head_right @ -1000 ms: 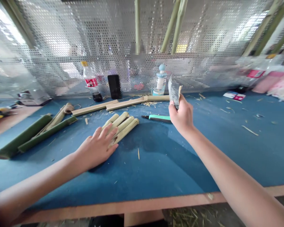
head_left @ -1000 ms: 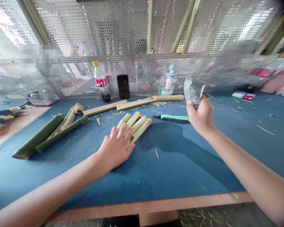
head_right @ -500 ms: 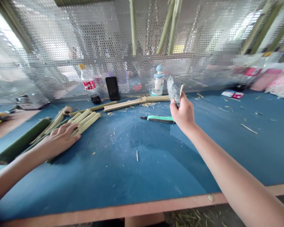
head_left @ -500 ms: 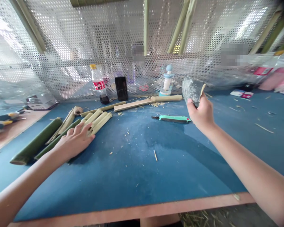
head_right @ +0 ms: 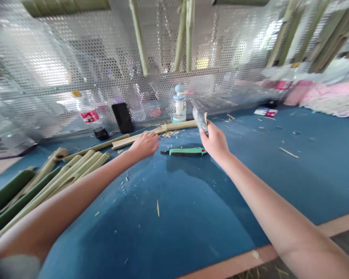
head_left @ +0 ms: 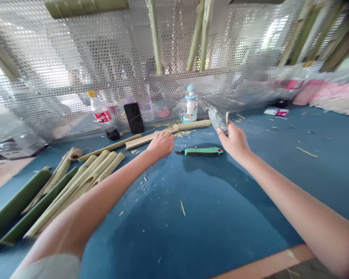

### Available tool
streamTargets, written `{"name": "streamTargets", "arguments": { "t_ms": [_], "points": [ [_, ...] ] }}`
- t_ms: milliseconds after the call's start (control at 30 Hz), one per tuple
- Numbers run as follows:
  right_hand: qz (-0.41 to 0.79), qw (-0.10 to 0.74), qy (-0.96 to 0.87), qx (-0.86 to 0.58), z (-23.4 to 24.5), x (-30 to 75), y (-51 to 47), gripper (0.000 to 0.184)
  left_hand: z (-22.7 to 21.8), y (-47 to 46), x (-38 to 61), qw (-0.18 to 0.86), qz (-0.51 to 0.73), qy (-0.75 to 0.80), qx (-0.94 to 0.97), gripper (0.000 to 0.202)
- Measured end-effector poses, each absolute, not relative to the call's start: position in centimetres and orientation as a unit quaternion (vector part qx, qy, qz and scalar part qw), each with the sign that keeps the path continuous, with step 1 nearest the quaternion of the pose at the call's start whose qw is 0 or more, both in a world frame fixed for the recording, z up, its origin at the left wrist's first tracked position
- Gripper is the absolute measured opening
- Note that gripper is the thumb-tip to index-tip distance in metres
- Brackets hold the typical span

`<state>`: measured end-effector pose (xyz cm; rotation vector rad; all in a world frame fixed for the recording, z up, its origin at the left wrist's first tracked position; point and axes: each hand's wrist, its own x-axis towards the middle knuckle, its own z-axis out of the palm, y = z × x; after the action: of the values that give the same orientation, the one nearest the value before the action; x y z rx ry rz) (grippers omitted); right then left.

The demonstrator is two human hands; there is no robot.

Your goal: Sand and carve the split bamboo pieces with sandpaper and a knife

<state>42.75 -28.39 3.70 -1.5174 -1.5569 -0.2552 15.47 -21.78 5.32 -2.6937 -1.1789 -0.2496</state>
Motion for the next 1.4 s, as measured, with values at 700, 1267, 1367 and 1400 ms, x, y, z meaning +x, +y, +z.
{"name": "streamTargets", "arguments": {
  "t_ms": [700,1267,1367,1400],
  "points": [
    [-0.073,0.407,-0.622,-0.665,1.5,45.1,-26.5,0.035,9.2,-15.7,17.0,-0.265,-0.215,-0.529,-0.777,0.037],
    [-0.004,0.217,-0.793,-0.569,0.4,37.8,-30.0,0.048,10.5,-36.2,-1.3,-0.422,-0.287,-0.569,-0.645,0.042],
    [-0.015,0.222,-0.784,-0.580,0.8,38.2,-29.8,0.037,9.7,-36.1,-2.1,-0.448,-0.318,-0.554,-0.626,0.042],
    [-0.017,0.226,-0.782,-0.580,1.0,38.3,-29.8,0.036,9.4,-35.9,-2.3,-0.460,-0.332,-0.547,-0.615,0.042]
  ]
}}
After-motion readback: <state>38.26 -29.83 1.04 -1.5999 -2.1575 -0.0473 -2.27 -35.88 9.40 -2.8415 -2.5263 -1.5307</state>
